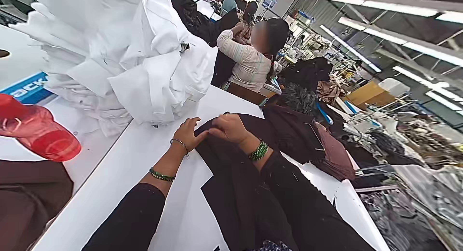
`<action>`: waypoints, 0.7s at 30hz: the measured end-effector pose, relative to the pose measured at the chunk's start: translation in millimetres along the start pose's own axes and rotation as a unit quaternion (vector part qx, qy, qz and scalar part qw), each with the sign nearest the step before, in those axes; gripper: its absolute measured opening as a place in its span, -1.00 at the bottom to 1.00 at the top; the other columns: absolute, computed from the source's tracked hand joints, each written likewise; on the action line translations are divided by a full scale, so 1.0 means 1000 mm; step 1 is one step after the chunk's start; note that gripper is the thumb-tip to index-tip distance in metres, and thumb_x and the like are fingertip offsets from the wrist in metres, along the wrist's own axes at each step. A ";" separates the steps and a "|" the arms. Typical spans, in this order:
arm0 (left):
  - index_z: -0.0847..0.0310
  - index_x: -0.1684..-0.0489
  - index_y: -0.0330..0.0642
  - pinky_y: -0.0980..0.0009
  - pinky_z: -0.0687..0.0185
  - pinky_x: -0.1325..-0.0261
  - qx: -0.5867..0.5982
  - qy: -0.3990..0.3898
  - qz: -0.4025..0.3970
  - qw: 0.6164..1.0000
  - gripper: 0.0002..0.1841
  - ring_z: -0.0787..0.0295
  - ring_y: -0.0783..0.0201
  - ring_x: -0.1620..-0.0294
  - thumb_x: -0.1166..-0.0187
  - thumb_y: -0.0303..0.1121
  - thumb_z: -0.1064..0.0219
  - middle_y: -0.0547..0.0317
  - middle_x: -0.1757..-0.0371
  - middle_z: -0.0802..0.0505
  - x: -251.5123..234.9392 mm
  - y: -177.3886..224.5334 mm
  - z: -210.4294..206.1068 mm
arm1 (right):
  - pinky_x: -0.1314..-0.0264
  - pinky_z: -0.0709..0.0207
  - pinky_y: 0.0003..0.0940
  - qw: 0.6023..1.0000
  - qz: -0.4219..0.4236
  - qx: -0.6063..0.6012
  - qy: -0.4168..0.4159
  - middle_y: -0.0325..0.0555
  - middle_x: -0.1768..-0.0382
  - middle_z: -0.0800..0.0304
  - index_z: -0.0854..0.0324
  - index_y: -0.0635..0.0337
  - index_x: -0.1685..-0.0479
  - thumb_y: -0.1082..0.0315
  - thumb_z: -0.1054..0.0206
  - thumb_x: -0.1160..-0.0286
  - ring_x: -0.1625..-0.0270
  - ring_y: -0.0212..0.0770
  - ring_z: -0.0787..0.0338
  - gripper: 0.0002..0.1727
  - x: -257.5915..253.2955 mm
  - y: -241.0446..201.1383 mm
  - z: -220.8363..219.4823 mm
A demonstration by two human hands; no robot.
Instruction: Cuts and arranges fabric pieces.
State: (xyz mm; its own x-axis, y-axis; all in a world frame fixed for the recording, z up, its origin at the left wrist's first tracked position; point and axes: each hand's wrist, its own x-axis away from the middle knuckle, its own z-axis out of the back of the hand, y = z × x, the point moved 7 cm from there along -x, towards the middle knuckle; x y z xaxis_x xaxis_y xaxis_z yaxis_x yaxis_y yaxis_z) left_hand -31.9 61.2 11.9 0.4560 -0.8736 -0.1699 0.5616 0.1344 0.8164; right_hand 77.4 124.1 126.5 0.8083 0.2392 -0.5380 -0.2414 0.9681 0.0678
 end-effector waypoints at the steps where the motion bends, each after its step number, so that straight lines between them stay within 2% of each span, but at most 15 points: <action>1: -0.42 -0.66 -0.25 -0.37 -0.36 -0.46 -0.024 -0.016 -0.044 0.999 -0.14 -0.52 -0.37 -0.54 -0.55 0.30 -0.23 -0.35 -0.57 -0.57 0.001 0.005 -0.005 | 0.44 -0.60 -0.12 1.000 -0.004 0.001 -0.007 -0.01 0.58 -0.73 -0.70 0.26 0.51 -0.04 -0.02 -0.73 0.50 -0.06 -0.76 -0.39 0.016 -0.013 0.003; 3: -0.42 -0.73 0.05 -0.44 0.01 -0.65 -0.072 -0.084 -0.113 0.987 -0.15 -0.11 -0.32 -0.83 -0.51 0.40 -0.13 -0.21 -0.81 -0.32 0.006 0.014 -0.023 | 0.42 -0.59 -0.20 1.000 -0.009 0.003 0.002 -0.05 0.60 -0.71 -0.69 0.21 0.51 0.00 -0.02 -0.76 0.51 -0.09 -0.74 -0.43 0.054 -0.041 0.016; 4: -0.39 -0.75 0.17 -0.45 0.28 -0.74 -0.102 -0.143 -0.114 0.978 -0.21 0.11 -0.25 -0.91 -0.58 0.39 -0.05 -0.10 -0.88 -0.21 0.010 0.015 -0.033 | 0.44 -0.55 -0.25 1.000 -0.020 0.001 0.007 -0.07 0.62 -0.68 -0.70 0.20 0.50 0.01 -0.04 -0.75 0.53 -0.12 -0.71 -0.45 0.078 -0.055 0.024; 5: -0.38 -0.76 0.22 -0.45 0.49 -0.76 -0.133 -0.194 -0.097 0.967 -0.27 0.23 -0.18 -0.94 -0.67 0.35 0.00 0.00 -0.91 -0.16 0.013 0.012 -0.040 | 0.45 -0.53 -0.29 0.999 -0.042 -0.003 0.009 -0.08 0.64 -0.65 -0.70 0.19 0.50 0.02 -0.06 -0.75 0.55 -0.14 -0.68 -0.46 0.103 -0.067 0.035; 6: -0.39 -0.76 0.24 -0.46 0.56 -0.76 -0.159 -0.216 -0.076 0.960 -0.33 0.22 -0.14 -0.95 -0.73 0.30 0.01 0.07 -0.91 -0.18 0.015 0.008 -0.043 | 0.44 -0.53 -0.32 0.997 -0.072 0.000 0.008 -0.09 0.64 -0.65 -0.70 0.18 0.48 0.02 -0.07 -0.75 0.55 -0.16 -0.68 -0.48 0.129 -0.077 0.046; 9: -0.52 -0.66 0.16 -0.49 0.46 -0.75 -0.196 -0.156 -0.043 0.967 -0.43 0.01 -0.13 -0.91 -0.75 0.15 -0.12 0.04 -0.83 -0.36 0.012 -0.009 -0.034 | 0.37 -0.61 -0.30 0.976 -0.214 0.033 0.011 -0.07 0.60 -0.70 -0.74 0.19 0.46 -0.01 -0.08 -0.74 0.49 -0.16 -0.72 -0.46 0.209 -0.089 0.088; 11: -0.51 -0.67 0.15 -0.48 0.37 -0.75 -0.225 -0.121 -0.034 0.966 -0.45 -0.06 -0.14 -0.89 -0.73 0.09 -0.20 0.00 -0.79 -0.42 0.012 -0.016 -0.028 | 0.16 -0.70 -0.01 0.934 -0.349 0.071 -0.009 0.08 0.41 -0.84 -0.81 0.28 0.36 -0.08 -0.05 -0.70 0.28 0.03 -0.86 -0.38 0.263 -0.090 0.113; 13: -0.44 -0.72 0.09 -0.44 0.30 -0.76 -0.243 -0.103 -0.017 0.964 -0.40 -0.09 -0.16 -0.87 -0.72 0.07 -0.24 -0.07 -0.79 -0.41 0.014 -0.014 -0.024 | -0.14 -0.54 0.38 0.877 -0.476 0.066 -0.021 0.32 0.07 -0.84 -0.79 0.42 0.07 -0.14 -0.09 -0.62 -0.07 0.35 -0.81 -0.31 0.319 -0.086 0.130; 16: -0.18 -0.85 -0.05 -0.45 0.19 -0.74 -0.227 -0.066 -0.024 0.971 -0.15 -0.06 -0.27 -0.86 -0.58 0.09 -0.40 -0.20 -0.87 -0.19 0.022 -0.008 -0.023 | -0.45 -0.22 0.57 0.789 -0.613 0.028 -0.029 0.47 -0.44 -0.56 -0.59 0.43 -0.39 -0.29 -0.16 -0.47 -0.53 0.52 -0.49 -0.12 0.398 -0.084 0.132; 18: -0.23 -0.81 -0.16 -0.48 0.07 -0.68 -0.197 -0.039 -0.119 0.972 -0.08 -0.05 -0.33 -0.85 -0.47 0.12 -0.45 -0.26 -0.87 -0.17 0.038 0.010 -0.033 | -0.55 -0.08 0.59 0.776 -0.629 0.032 -0.032 0.50 -0.58 -0.41 -0.54 0.42 -0.49 -0.38 -0.15 -0.42 -0.63 0.56 -0.35 -0.02 0.426 -0.087 0.121; 19: -0.33 -0.76 -0.17 -0.49 0.08 -0.68 -0.195 -0.041 -0.172 0.965 -0.09 -0.05 -0.32 -0.86 -0.44 0.22 -0.37 -0.26 -0.85 -0.22 0.048 0.021 -0.044 | -0.56 -0.07 0.57 0.785 -0.616 0.058 -0.027 0.49 -0.58 -0.41 -0.56 0.40 -0.48 -0.49 -0.05 -0.38 -0.63 0.56 -0.37 0.07 0.430 -0.088 0.117; 20: -0.39 -0.74 -0.12 -0.48 0.15 -0.70 -0.202 -0.066 -0.197 0.957 -0.10 0.00 -0.29 -0.88 -0.45 0.32 -0.26 -0.21 -0.85 -0.25 0.057 0.028 -0.058 | -0.58 -0.07 0.55 0.791 -0.606 0.077 -0.020 0.48 -0.57 -0.44 -0.59 0.38 -0.47 -0.55 0.02 -0.37 -0.62 0.54 -0.39 0.11 0.430 -0.086 0.115; 21: -0.42 -0.73 -0.04 -0.47 0.27 -0.73 -0.214 -0.113 -0.189 0.952 -0.14 0.06 -0.24 -0.91 -0.50 0.33 -0.22 -0.13 -0.86 -0.26 0.065 0.032 -0.072 | -0.61 -0.04 0.54 0.794 -0.603 0.080 -0.017 0.47 -0.57 -0.45 -0.60 0.36 -0.46 -0.56 0.03 -0.38 -0.63 0.52 -0.39 0.10 0.429 -0.082 0.113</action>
State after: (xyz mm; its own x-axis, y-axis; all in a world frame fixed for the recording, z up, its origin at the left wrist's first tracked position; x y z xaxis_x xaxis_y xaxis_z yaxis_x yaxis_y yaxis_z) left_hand 65.4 42.7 -12.4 0.0330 -0.9690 -0.2447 0.9081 -0.0732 0.4124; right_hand 504.6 155.3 -14.9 0.4151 -0.8686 -0.2704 0.7873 0.4920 -0.3717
